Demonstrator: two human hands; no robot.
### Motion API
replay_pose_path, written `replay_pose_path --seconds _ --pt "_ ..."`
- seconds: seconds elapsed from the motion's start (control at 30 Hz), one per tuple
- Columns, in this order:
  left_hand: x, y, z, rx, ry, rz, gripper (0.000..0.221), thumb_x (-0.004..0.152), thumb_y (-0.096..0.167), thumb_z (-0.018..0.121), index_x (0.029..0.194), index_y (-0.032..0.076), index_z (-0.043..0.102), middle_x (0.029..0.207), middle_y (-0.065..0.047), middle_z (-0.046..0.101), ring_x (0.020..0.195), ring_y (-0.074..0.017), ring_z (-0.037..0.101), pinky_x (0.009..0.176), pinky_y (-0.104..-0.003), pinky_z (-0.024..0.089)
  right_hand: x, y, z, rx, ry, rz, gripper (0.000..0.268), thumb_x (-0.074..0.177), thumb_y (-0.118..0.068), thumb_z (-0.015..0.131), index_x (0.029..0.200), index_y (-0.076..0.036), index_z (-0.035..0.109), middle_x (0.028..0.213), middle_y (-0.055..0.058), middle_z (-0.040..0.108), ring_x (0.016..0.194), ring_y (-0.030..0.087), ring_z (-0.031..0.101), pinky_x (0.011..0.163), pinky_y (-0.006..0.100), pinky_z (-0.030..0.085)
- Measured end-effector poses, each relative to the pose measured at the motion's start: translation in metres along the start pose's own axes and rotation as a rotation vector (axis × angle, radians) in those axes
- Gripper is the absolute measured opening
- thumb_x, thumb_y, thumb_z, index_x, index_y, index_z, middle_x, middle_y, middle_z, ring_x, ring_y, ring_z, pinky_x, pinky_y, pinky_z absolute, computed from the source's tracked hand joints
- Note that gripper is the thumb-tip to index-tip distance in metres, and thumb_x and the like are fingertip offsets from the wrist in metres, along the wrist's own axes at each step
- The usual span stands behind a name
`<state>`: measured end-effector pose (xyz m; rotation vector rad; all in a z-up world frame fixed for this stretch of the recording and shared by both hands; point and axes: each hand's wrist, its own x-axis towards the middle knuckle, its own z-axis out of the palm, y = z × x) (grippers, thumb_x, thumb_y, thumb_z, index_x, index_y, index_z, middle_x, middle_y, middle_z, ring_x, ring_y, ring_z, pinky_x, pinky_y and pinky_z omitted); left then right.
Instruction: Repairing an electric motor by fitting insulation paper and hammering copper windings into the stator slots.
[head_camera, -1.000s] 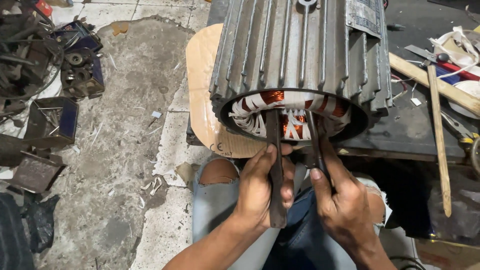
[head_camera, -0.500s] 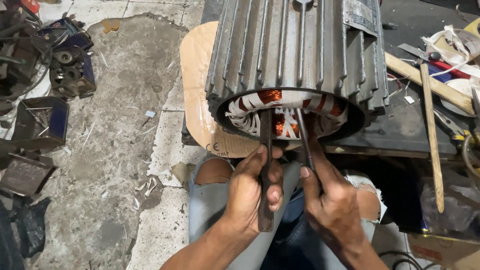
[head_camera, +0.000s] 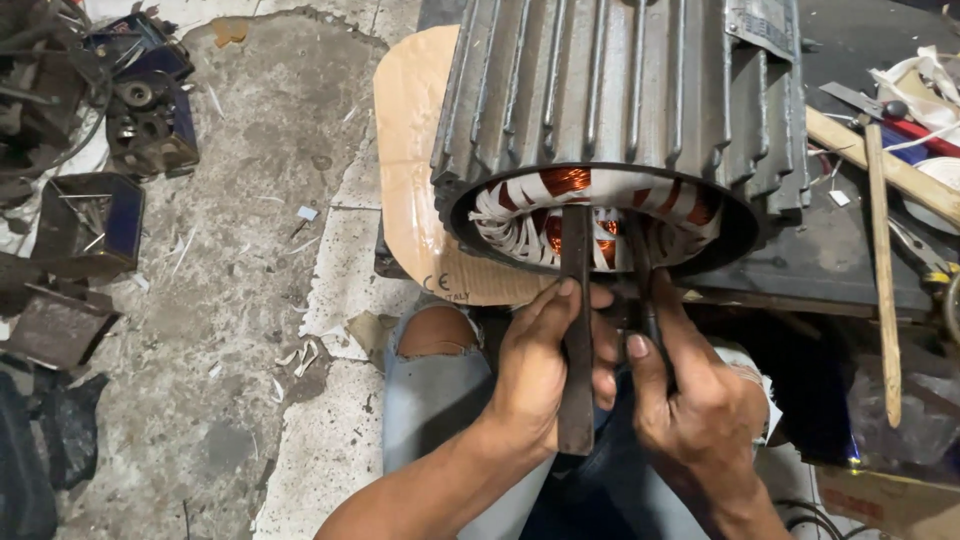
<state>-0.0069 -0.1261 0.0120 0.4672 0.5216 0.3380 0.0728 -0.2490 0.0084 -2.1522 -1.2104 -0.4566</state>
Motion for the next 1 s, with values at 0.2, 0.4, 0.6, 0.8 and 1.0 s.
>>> replay_pose_path --seconds 0.2,0.4,0.6,0.8,1.0 --pt "0.005 0.003 -0.004 -0.022 0.042 -0.004 0.036 0.11 0.031 0.044 0.119 -0.001 0.056 0.066 -0.008 0.057 0.039 -0.0108 0.049 0.032 -0.022 0.04 0.008 -0.002 -0.005 0.032 -0.095 0.124 0.052 0.091 -0.007 0.064 0.142 0.001 0.061 0.121 0.024 0.075 0.064 0.032 0.072 0.047 0.037 0.048" --pt "0.006 0.003 -0.003 -0.124 0.045 -0.025 0.031 0.109 0.028 0.045 0.117 -0.001 0.055 0.064 -0.006 0.052 0.038 -0.0101 0.046 0.031 -0.022 0.037 0.02 -0.009 -0.006 0.132 -0.116 0.191 0.052 0.091 0.001 0.061 0.143 0.003 0.058 0.106 0.024 0.075 0.065 0.034 0.071 0.049 0.041 0.05" --pt "-0.001 0.002 -0.011 -0.167 0.054 -0.055 0.029 0.109 0.028 0.045 0.113 0.002 0.057 0.063 -0.006 0.05 0.038 -0.0125 0.044 0.032 -0.025 0.031 0.003 -0.005 0.0 -0.083 -0.134 0.235 0.04 0.093 -0.015 0.065 0.132 -0.012 0.07 0.1 0.011 0.078 0.06 0.034 0.067 0.049 0.042 0.047" --pt "-0.003 0.002 -0.012 -0.177 0.033 -0.04 0.03 0.11 0.031 0.048 0.11 0.003 0.057 0.062 -0.005 0.05 0.037 -0.0123 0.044 0.031 -0.025 0.031 0.01 -0.008 -0.003 -0.09 -0.173 0.197 0.051 0.093 -0.013 0.062 0.144 -0.008 0.063 0.08 0.014 0.075 0.04 0.028 0.057 0.038 0.04 0.039" --pt "-0.003 -0.005 0.0 -0.095 0.019 -0.018 0.026 0.111 0.026 0.043 0.103 0.005 0.056 0.064 -0.007 0.054 0.041 -0.0129 0.046 0.035 -0.027 0.039 0.005 -0.004 -0.012 0.187 -0.231 0.224 0.058 0.087 -0.002 0.061 0.144 -0.006 0.058 0.112 0.023 0.076 0.07 0.034 0.074 0.053 0.04 0.053"
